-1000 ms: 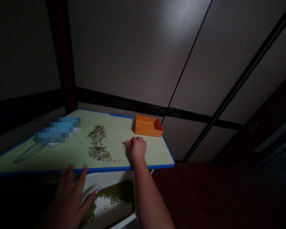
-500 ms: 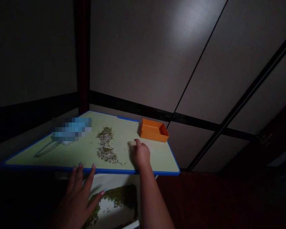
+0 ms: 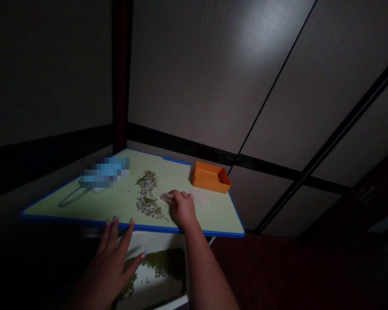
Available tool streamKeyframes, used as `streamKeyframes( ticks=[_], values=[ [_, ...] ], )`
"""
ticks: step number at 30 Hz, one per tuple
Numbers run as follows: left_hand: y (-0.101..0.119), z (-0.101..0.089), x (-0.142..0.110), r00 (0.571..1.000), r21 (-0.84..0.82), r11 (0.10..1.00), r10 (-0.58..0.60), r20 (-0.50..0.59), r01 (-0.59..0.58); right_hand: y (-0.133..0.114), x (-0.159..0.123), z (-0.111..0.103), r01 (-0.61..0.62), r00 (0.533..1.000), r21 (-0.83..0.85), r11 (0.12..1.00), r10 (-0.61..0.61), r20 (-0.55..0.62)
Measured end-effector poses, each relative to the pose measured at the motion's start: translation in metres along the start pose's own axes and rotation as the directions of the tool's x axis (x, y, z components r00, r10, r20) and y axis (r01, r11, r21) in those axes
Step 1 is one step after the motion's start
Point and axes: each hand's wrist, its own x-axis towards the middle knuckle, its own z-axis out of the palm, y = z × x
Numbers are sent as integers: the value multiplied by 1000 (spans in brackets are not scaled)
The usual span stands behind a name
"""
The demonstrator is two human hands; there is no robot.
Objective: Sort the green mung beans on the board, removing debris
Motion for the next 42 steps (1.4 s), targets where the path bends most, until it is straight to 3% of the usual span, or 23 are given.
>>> streamKeyframes(
  ticks=[7,13,16,26,36,42],
  values=[
    [-1,-2,2,1000,0,1000,0,24,0,-5,-5,-7,56,998,251,966,-59,7],
    [-3,-3,3,998,-1,1000,-25,50,25,-4,1,0,245,964,371,896,-265,5],
    [-6,-3,3,998,-1,1000,-20,55,20,-3,4,8,299,950,365,882,-309,-31],
    [-18,-4,1,998,26,999,23,64,-25,-2,12,19,289,951,296,911,-307,16],
    [-22,-2,1,997,20,1000,12,83,-14,3,4,5,245,958,212,946,-270,100],
    [-25,-3,0,995,55,996,66,73,-70,10,-3,-2,179,977,169,969,-196,85]
  ],
)
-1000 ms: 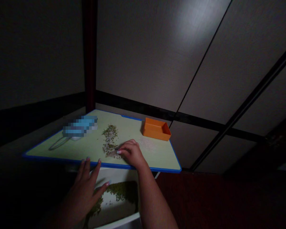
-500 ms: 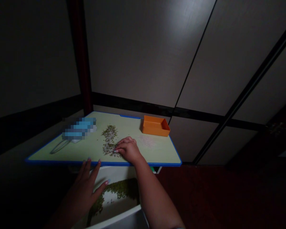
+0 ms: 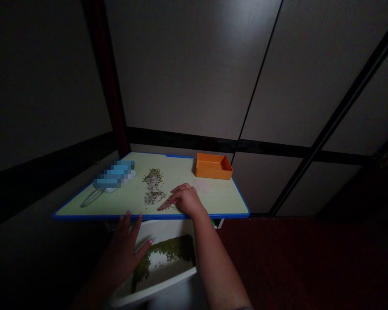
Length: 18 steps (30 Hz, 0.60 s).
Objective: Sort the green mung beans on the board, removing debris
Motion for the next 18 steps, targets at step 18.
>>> streamKeyframes(
  ticks=[18],
  values=[
    [-11,1,-1,998,-31,997,64,-17,-65,-6,-8,-16,-90,970,123,988,115,-216]
  ],
)
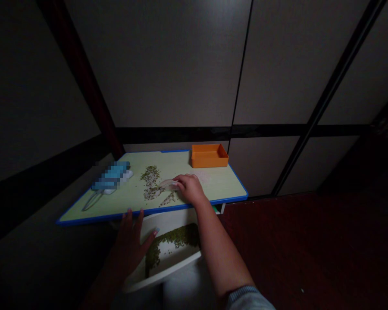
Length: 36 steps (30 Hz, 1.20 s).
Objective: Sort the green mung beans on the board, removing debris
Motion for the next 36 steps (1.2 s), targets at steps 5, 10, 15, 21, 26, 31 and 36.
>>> streamKeyframes(
  ticks=[5,10,15,21,26,31,36],
  values=[
    [-4,1,0,1000,-14,1000,15,16,-14,-12,-3,9,-23,987,215,976,-12,161],
    [1,-2,1,1000,-28,1000,-13,11,13,-18,-2,23,-12,967,173,985,-33,252],
    [0,-1,0,999,-50,998,-26,46,28,-17,-3,25,-4,971,93,996,-19,238],
    [-2,0,0,998,-55,997,-45,47,47,-11,-4,19,-52,982,20,998,48,185],
    [0,-2,2,998,-56,997,-45,43,47,-3,-3,13,-117,984,-65,991,125,128],
    [1,-2,1,1000,-42,999,-21,6,22,12,-4,9,-233,970,-53,971,235,54],
    [2,-3,1,1000,-41,999,-18,-17,18,25,-5,9,-308,949,74,948,312,-44]
  ],
)
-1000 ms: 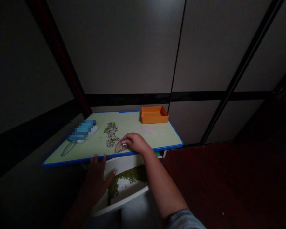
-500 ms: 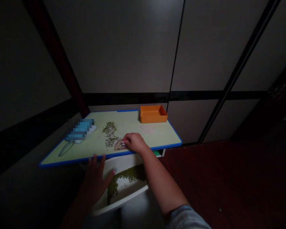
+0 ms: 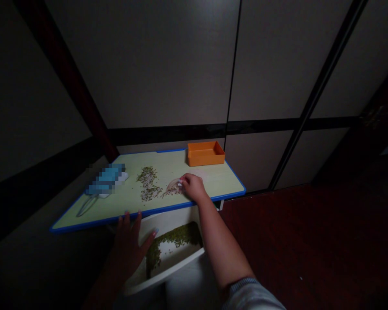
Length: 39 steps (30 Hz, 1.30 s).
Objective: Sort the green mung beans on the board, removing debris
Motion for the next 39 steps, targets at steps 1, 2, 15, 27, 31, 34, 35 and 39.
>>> streamKeyframes(
  ticks=[1,2,15,27,31,34,35,39],
  values=[
    [1,0,0,1000,0,1000,-6,-1,6,1,0,-1,-12,1000,4,1000,12,-27],
    [2,-1,1,1000,0,1000,-9,2,9,2,1,-2,-23,998,-8,1000,23,-52],
    [3,-4,2,999,-17,999,-39,36,40,-5,-3,2,52,997,18,998,-53,61],
    [5,-5,2,998,-14,999,-45,40,45,8,-4,-4,72,992,117,991,-83,91],
    [5,-5,1,999,4,1000,-23,28,23,2,-8,-9,46,988,-14,999,-43,146],
    [5,-4,1,1000,13,1000,-1,5,1,-4,-10,-14,12,988,-164,986,14,156],
    [4,-3,1,1000,16,1000,4,-2,-4,-6,-10,-15,-6,989,-211,978,37,143],
    [2,-1,1,1000,26,1000,15,-18,-14,-6,-9,-18,-88,993,-257,962,106,58]
  ],
)
